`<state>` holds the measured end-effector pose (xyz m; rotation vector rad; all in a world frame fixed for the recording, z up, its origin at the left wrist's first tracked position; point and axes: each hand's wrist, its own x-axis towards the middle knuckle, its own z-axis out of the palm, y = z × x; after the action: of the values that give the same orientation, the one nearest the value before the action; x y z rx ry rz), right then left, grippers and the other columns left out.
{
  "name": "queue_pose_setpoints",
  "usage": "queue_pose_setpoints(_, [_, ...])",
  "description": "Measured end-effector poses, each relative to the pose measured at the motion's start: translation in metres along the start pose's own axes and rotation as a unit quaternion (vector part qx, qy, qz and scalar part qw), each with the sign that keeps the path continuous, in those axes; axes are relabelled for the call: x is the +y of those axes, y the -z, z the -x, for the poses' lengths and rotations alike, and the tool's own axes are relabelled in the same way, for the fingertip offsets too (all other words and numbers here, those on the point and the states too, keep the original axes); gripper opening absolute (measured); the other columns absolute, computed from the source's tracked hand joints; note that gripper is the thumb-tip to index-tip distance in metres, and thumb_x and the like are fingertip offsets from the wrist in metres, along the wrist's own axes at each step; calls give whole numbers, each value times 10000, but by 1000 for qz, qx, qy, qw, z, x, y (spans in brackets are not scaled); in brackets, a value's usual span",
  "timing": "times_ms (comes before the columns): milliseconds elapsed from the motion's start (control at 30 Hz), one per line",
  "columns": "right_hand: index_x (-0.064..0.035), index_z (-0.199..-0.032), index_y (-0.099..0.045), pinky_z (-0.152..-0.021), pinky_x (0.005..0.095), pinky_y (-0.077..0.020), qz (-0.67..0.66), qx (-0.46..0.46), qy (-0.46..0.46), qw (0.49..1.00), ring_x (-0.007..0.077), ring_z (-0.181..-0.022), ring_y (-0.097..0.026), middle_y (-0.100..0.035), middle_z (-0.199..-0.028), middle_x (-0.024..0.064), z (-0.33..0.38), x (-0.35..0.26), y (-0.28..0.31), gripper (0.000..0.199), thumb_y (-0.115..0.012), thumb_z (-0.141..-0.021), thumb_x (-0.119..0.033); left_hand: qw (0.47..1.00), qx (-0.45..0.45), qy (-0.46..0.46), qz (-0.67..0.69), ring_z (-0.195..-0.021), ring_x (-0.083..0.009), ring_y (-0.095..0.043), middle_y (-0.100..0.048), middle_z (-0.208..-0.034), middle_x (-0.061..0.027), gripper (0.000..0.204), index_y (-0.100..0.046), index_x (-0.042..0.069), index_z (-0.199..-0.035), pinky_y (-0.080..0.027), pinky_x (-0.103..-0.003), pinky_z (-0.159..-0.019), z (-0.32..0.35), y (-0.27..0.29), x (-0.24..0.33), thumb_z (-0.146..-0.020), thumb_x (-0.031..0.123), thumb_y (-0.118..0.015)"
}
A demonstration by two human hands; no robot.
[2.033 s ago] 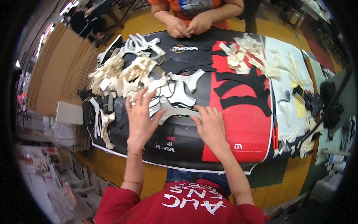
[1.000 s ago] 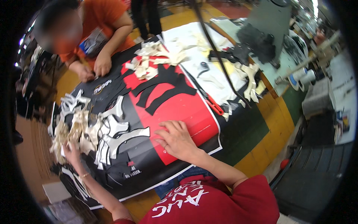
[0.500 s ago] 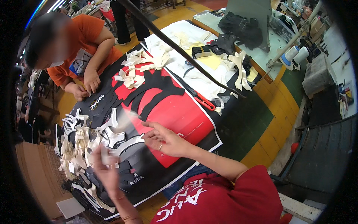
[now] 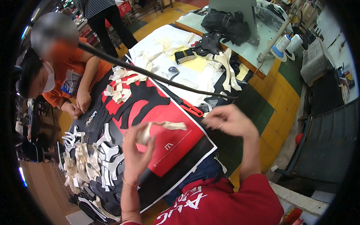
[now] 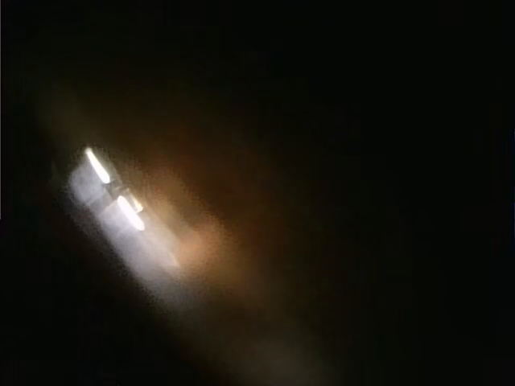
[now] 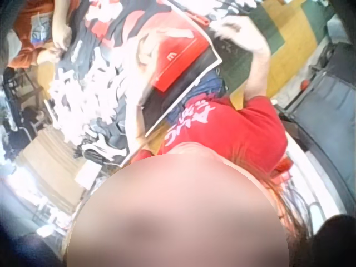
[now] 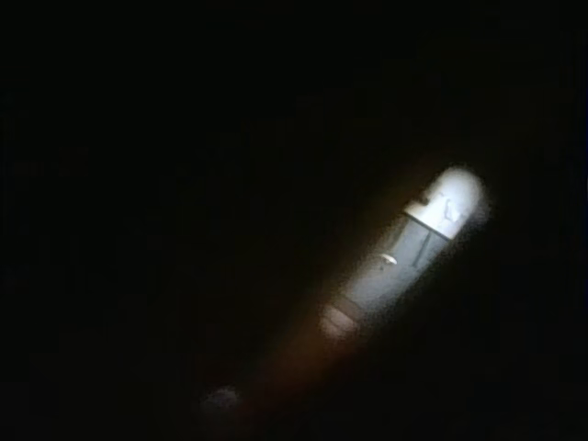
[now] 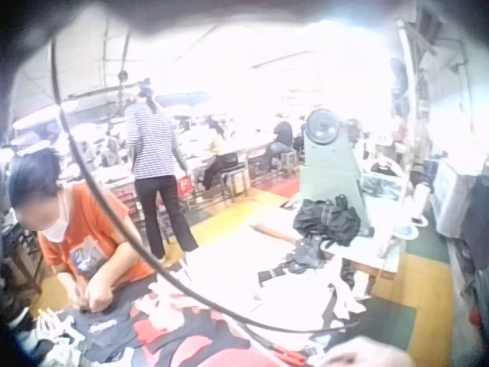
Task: The person repeatedly picks small off-white foam-like pieces from a pile and places them onto a red and black mat, aligning each piece by hand. The person handles the pieces one at a time, adjusting their position on the mat throughout the clip.
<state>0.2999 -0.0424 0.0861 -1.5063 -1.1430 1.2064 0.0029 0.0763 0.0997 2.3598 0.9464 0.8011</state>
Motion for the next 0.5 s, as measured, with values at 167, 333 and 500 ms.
queue_pose_setpoints(167, [-25, -1121, -673, -721, 297, -511, 226, 382, 70, 893, 139, -758, -642, -683, -844, 70, -38, 16, 64, 260, -720, -885, -124, 975, 47, 28, 216, -1032, -228, -653, -687, -1090, -141, 385, -614, 0, -1217, -493, -357, -921, -96, -30, -15, -858, 79, -730])
queue_pose_setpoints(333, [-85, -1195, -666, -848, 421, -503, 468, 465, 94, 746, 325, -993, -631, -615, -1086, 142, -110, 33, 92, 402, -767, -843, -251, 983, 42, -26, 177, -1161, -346, -610, -641, -1195, -245, 568, -556, -19, -1310, -469, -419, -991, -182, -98, -22, -857, 251, -768])
queue_pose_setpoints(500, [-65, -1048, -712, -841, 431, -505, 445, 481, 54, 753, 330, -972, -642, -608, -1123, 118, -128, 45, 95, 244, -744, -868, -226, 997, -18, -44, -61, -1367, -448, -391, -442, -1402, -302, 683, -495, 14, -1372, -260, -595, -1137, -160, -135, -24, -837, 341, -765])
